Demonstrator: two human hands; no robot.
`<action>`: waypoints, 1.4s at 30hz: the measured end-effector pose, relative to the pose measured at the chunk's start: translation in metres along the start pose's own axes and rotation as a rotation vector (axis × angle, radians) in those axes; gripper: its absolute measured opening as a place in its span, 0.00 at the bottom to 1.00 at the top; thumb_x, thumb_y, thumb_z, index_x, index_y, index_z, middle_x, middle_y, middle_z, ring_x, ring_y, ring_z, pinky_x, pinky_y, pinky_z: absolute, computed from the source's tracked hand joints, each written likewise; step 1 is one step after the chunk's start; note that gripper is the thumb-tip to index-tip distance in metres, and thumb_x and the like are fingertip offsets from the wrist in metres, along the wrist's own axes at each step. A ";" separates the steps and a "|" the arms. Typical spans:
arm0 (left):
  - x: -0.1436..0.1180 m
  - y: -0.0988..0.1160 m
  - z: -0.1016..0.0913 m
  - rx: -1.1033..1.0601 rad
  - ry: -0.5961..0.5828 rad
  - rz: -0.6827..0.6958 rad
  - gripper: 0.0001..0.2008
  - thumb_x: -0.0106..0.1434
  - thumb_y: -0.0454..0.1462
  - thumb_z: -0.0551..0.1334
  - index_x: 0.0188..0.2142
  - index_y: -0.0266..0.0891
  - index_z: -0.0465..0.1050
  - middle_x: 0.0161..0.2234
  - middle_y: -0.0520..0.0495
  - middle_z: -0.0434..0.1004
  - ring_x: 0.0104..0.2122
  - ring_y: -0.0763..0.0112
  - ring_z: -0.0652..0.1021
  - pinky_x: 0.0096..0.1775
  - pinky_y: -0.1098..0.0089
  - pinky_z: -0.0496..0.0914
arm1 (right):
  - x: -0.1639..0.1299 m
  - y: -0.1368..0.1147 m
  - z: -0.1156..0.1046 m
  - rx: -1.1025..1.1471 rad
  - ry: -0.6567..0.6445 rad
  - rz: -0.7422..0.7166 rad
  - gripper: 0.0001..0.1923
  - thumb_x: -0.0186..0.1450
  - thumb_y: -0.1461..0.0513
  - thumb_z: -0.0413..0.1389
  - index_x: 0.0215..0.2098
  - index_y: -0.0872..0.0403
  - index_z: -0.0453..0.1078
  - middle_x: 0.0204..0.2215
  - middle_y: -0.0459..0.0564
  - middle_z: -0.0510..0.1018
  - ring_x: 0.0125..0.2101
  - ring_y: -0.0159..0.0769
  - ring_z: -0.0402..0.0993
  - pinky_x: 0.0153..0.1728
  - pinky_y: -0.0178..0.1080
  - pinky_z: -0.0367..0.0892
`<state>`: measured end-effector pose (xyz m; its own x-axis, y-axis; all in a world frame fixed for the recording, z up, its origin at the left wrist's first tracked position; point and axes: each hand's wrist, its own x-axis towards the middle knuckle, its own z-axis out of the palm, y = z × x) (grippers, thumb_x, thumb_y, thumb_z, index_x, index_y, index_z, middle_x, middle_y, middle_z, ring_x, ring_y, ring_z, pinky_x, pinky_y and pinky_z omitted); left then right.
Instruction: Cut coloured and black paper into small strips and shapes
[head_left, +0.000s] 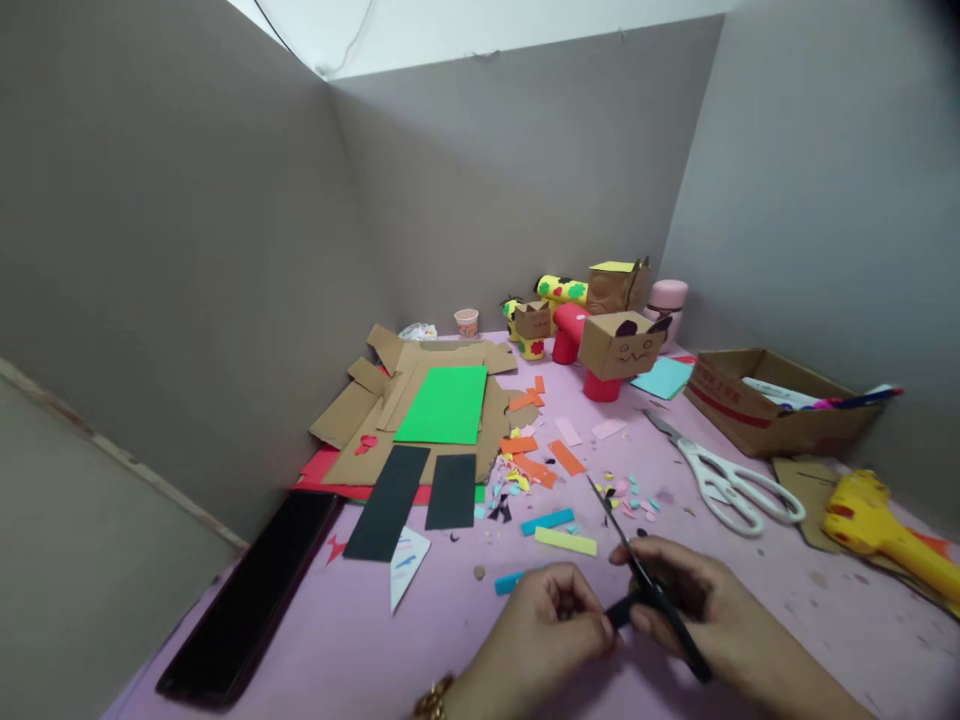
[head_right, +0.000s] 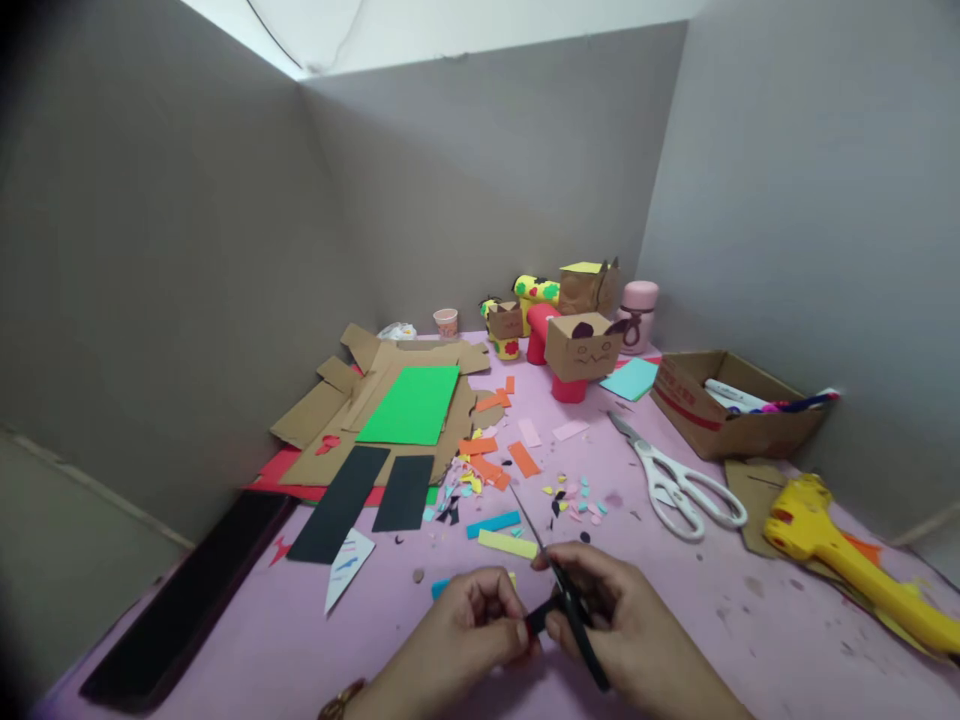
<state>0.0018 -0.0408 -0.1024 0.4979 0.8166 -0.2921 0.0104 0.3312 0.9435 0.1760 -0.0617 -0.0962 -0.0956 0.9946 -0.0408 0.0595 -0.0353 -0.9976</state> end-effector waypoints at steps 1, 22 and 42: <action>-0.001 0.001 0.000 0.042 -0.018 -0.008 0.03 0.44 0.31 0.60 0.21 0.38 0.66 0.19 0.53 0.72 0.20 0.76 0.67 0.25 0.73 0.58 | 0.000 -0.003 0.002 0.017 0.023 -0.006 0.15 0.47 0.67 0.64 0.34 0.53 0.76 0.18 0.40 0.69 0.20 0.30 0.65 0.21 0.31 0.62; -0.007 0.013 0.008 -0.084 0.038 0.042 0.07 0.57 0.36 0.63 0.25 0.36 0.67 0.22 0.53 0.72 0.23 0.78 0.69 0.28 0.75 0.62 | -0.009 -0.008 0.016 0.201 0.158 0.045 0.16 0.55 0.66 0.63 0.41 0.47 0.70 0.23 0.36 0.74 0.22 0.24 0.68 0.23 0.26 0.62; -0.006 0.005 0.010 -0.007 0.009 0.030 0.06 0.56 0.34 0.60 0.24 0.37 0.65 0.23 0.51 0.70 0.25 0.73 0.69 0.31 0.70 0.61 | -0.010 -0.002 0.019 0.256 0.190 0.104 0.19 0.51 0.69 0.63 0.40 0.49 0.71 0.20 0.36 0.73 0.22 0.26 0.67 0.24 0.27 0.64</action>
<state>0.0076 -0.0489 -0.0941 0.4903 0.8303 -0.2649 -0.0103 0.3094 0.9509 0.1578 -0.0737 -0.0948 0.0861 0.9840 -0.1558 -0.1948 -0.1367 -0.9713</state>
